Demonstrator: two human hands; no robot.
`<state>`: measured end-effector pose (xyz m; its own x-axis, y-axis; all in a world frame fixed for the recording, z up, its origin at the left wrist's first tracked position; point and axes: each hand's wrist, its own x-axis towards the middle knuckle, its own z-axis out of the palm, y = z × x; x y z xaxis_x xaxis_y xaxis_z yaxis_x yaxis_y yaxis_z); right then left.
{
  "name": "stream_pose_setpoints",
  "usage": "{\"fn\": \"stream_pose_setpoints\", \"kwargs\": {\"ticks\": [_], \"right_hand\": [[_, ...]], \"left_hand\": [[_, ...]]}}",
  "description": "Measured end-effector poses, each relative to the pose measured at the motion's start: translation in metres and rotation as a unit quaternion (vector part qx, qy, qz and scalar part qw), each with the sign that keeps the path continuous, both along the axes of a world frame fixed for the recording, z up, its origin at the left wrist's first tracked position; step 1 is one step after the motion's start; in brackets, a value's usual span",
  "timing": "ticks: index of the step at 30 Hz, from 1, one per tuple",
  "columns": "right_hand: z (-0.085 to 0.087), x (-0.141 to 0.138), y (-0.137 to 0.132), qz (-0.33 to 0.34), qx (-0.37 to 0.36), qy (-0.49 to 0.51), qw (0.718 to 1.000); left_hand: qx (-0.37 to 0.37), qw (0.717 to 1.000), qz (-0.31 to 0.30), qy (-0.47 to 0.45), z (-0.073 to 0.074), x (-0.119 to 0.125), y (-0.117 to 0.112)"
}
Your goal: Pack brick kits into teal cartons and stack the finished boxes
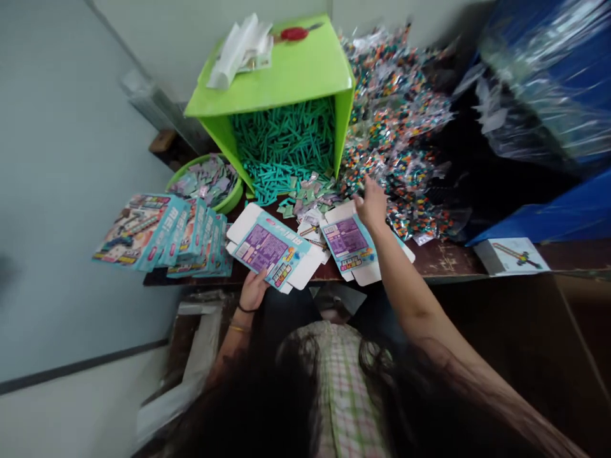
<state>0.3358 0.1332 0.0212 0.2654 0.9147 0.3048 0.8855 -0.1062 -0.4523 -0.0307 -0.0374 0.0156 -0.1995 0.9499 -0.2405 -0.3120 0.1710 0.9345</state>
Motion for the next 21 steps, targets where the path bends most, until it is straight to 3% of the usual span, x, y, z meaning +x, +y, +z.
{"fn": "stream_pose_setpoints", "kwargs": {"ticks": [3, 4, 6, 8, 10, 12, 14, 18, 21], "right_hand": [[-0.020, -0.055, -0.052, 0.090, -0.026, -0.037, 0.995], [-0.030, -0.069, -0.073, 0.153, -0.036, -0.052, 0.986], [-0.051, -0.081, -0.109, 0.251, -0.043, -0.071, 0.964], [-0.068, -0.069, -0.123, 0.234, -0.056, -0.063, 0.969], [-0.074, -0.041, -0.114, 0.166, -0.062, -0.040, 0.983], [-0.071, -0.017, -0.096, 0.118, -0.056, -0.007, 0.991], [-0.062, -0.011, -0.086, 0.110, -0.032, 0.048, 0.992], [-0.041, -0.055, -0.120, 0.191, 0.002, 0.230, 0.954], [-0.028, -0.095, -0.161, 0.212, 0.013, 0.285, 0.935]], "left_hand": [[0.011, 1.000, -0.007, 0.005, -0.005, 0.004, 0.005], [0.014, 1.000, -0.004, 0.008, -0.006, 0.003, 0.006], [0.015, 1.000, 0.003, 0.015, -0.010, -0.001, 0.006], [0.010, 1.000, 0.008, 0.017, -0.013, -0.003, 0.005], [0.001, 1.000, 0.014, 0.010, -0.014, 0.001, 0.003], [-0.014, 1.000, 0.017, -0.001, -0.013, 0.011, 0.001], [-0.033, 0.999, 0.009, -0.013, -0.011, 0.028, -0.003], [-0.046, 0.998, -0.010, -0.033, -0.012, 0.068, -0.010], [-0.002, 1.000, 0.004, -0.017, -0.017, 0.094, -0.018]]}}
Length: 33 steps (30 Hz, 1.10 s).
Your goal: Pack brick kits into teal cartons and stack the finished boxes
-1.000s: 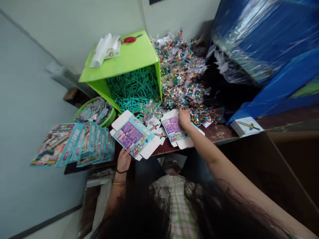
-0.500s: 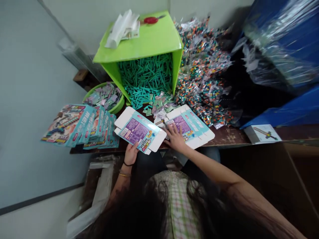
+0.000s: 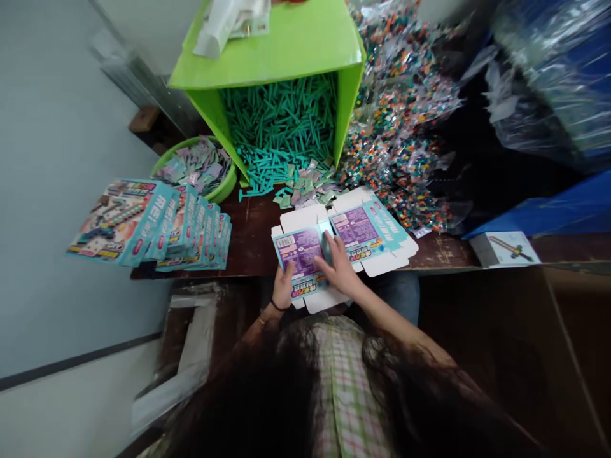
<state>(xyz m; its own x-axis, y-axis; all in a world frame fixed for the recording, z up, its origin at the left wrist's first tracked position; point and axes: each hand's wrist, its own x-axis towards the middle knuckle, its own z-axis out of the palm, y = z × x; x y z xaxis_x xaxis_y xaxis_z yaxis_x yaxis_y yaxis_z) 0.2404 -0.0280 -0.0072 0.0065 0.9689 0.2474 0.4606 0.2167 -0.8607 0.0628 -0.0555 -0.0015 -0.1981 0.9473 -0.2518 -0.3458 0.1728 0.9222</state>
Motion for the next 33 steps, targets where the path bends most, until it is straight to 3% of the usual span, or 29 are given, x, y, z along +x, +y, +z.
{"fn": "stream_pose_setpoints", "kwargs": {"ticks": [3, 6, 9, 12, 16, 22, 26, 29, 33], "right_hand": [[0.009, -0.013, -0.016, -0.052, 0.015, 0.025, 0.998], [0.011, -0.007, -0.016, -0.069, -0.022, 0.108, 0.991], [0.005, -0.009, -0.026, -0.015, -0.065, 0.178, 0.982], [-0.001, -0.023, -0.044, 0.034, -0.079, 0.211, 0.974], [-0.001, -0.034, -0.046, 0.010, -0.044, 0.221, 0.974], [0.002, -0.025, -0.018, 0.072, -0.024, 0.174, 0.982], [-0.003, -0.023, -0.012, 0.158, -0.017, 0.075, 0.984], [-0.003, -0.021, -0.004, 0.223, -0.016, 0.021, 0.974], [0.006, -0.021, 0.028, 0.212, 0.050, -0.045, 0.975]], "left_hand": [[0.067, 0.996, -0.031, 0.047, -0.003, 0.019, -0.008], [0.100, 0.988, -0.080, 0.085, 0.001, 0.021, -0.006], [0.126, 0.973, -0.049, 0.185, 0.013, -0.001, 0.014], [0.173, 0.935, -0.017, 0.309, 0.026, -0.034, 0.039], [0.172, 0.912, -0.054, 0.368, 0.034, -0.055, 0.048], [0.132, 0.945, -0.007, 0.299, 0.026, -0.047, 0.024], [-0.019, 0.993, 0.020, 0.117, 0.010, -0.052, 0.015], [-0.122, 0.992, -0.022, 0.011, 0.000, -0.061, 0.014], [-0.177, 0.983, -0.047, -0.018, -0.010, -0.066, 0.014]]}}
